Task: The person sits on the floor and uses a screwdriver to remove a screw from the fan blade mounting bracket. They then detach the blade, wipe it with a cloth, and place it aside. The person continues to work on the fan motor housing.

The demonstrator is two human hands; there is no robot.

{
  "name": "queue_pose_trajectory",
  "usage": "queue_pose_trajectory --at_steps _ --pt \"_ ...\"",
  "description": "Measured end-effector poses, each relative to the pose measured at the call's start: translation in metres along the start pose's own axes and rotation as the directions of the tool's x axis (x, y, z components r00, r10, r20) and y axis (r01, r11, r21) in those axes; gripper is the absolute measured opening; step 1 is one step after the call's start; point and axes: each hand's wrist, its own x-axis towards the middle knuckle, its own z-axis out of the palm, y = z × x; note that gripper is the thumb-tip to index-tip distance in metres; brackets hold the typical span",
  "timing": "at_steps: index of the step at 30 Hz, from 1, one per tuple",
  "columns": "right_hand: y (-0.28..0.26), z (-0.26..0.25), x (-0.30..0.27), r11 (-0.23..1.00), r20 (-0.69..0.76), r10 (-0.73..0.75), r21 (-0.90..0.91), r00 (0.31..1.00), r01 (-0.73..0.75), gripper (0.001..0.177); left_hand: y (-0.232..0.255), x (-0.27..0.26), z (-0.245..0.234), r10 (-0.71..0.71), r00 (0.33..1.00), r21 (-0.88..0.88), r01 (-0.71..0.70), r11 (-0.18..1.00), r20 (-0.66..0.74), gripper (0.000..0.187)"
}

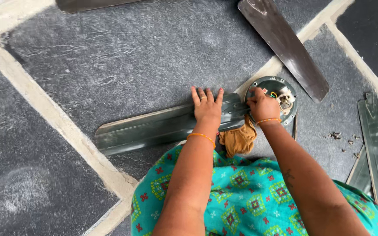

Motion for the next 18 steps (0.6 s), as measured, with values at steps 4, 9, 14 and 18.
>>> queue_pose_trajectory --at_steps 4,9,14,18 --pt "0.008 0.005 -0.008 1.000 -0.010 0.019 -0.011 1.000 -0.019 0.037 0.001 0.001 0.006 -0.018 0.990 -0.021 0.016 1.000 -0.136 0.089" --pt "0.002 0.002 -0.005 1.000 -0.036 -0.007 0.003 0.999 0.007 0.036 -0.002 -0.008 -0.007 -0.002 1.000 0.002 0.002 1.000 -0.004 0.141" --pt "0.000 -0.001 -0.010 0.996 -0.086 -0.058 0.065 0.995 0.064 0.033 -0.003 -0.011 -0.015 0.007 1.000 0.003 -0.007 1.000 0.023 0.154" --pt "-0.002 -0.003 -0.012 0.992 -0.106 -0.086 0.082 0.991 0.095 0.031 -0.003 -0.013 -0.017 0.009 0.999 0.004 -0.010 1.000 0.039 0.156"
